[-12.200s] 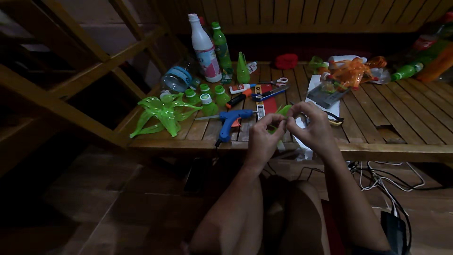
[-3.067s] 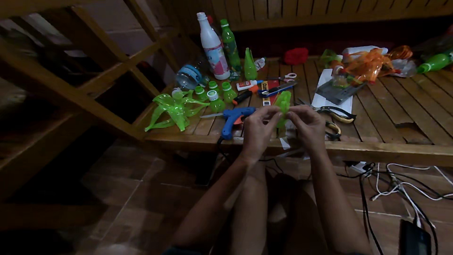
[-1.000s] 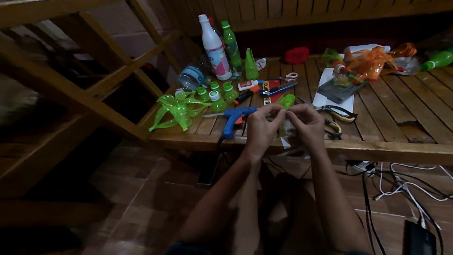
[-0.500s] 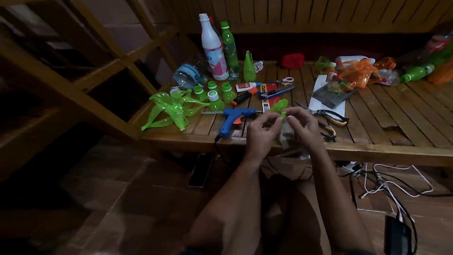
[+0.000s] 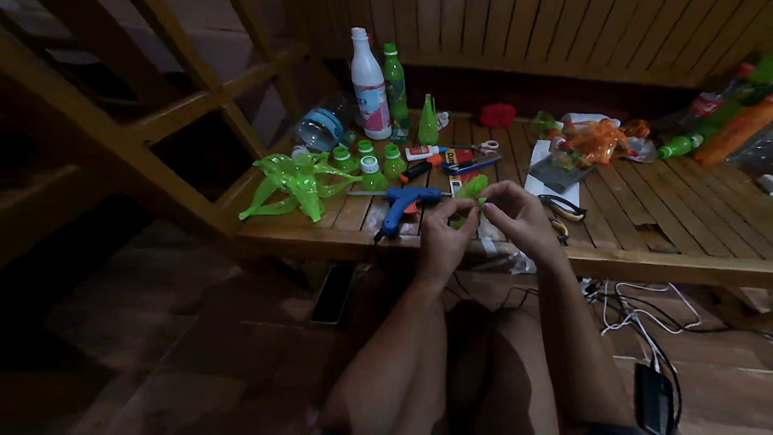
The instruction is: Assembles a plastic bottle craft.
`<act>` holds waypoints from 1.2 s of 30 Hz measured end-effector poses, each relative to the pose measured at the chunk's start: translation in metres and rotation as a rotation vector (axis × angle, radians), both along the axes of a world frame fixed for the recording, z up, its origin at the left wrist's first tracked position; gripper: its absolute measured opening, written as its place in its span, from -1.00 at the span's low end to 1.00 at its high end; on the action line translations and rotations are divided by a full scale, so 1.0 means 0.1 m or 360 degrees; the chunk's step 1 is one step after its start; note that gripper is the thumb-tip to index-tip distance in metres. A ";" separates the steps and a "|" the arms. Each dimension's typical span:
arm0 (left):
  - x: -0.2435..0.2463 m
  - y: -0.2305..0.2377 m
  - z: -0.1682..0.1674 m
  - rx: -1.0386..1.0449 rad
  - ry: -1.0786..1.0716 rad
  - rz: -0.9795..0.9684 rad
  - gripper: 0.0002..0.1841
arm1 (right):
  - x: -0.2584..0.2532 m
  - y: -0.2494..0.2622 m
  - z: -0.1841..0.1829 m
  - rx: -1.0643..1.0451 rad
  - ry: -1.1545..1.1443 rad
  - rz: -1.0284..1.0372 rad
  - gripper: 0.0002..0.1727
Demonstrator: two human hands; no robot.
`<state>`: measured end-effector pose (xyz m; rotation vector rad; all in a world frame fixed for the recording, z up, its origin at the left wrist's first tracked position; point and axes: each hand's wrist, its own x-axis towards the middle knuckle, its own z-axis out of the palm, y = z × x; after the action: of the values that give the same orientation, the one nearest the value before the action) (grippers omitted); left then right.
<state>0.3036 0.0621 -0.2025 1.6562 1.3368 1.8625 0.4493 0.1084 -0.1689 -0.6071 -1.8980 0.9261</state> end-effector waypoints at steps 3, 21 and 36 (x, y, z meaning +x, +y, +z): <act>0.00 -0.01 0.00 0.0018 -0.0001 -0.0004 -0.87 | 0.00 -0.02 0.05 0.0049 -0.0061 -0.0013 -0.82; 0.02 -0.05 -0.03 0.0129 0.0009 0.0064 -0.86 | -0.04 -0.07 0.14 0.0513 -0.0296 -0.0192 -0.83; 0.01 -0.04 -0.04 0.0194 0.0049 0.0075 -0.86 | -0.07 -0.10 0.06 0.0617 -0.0195 -0.0272 -0.82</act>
<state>0.3046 0.0579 -0.2068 1.7336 1.3087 1.9894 0.4418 0.0985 -0.1631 -0.5881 -2.0275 0.4027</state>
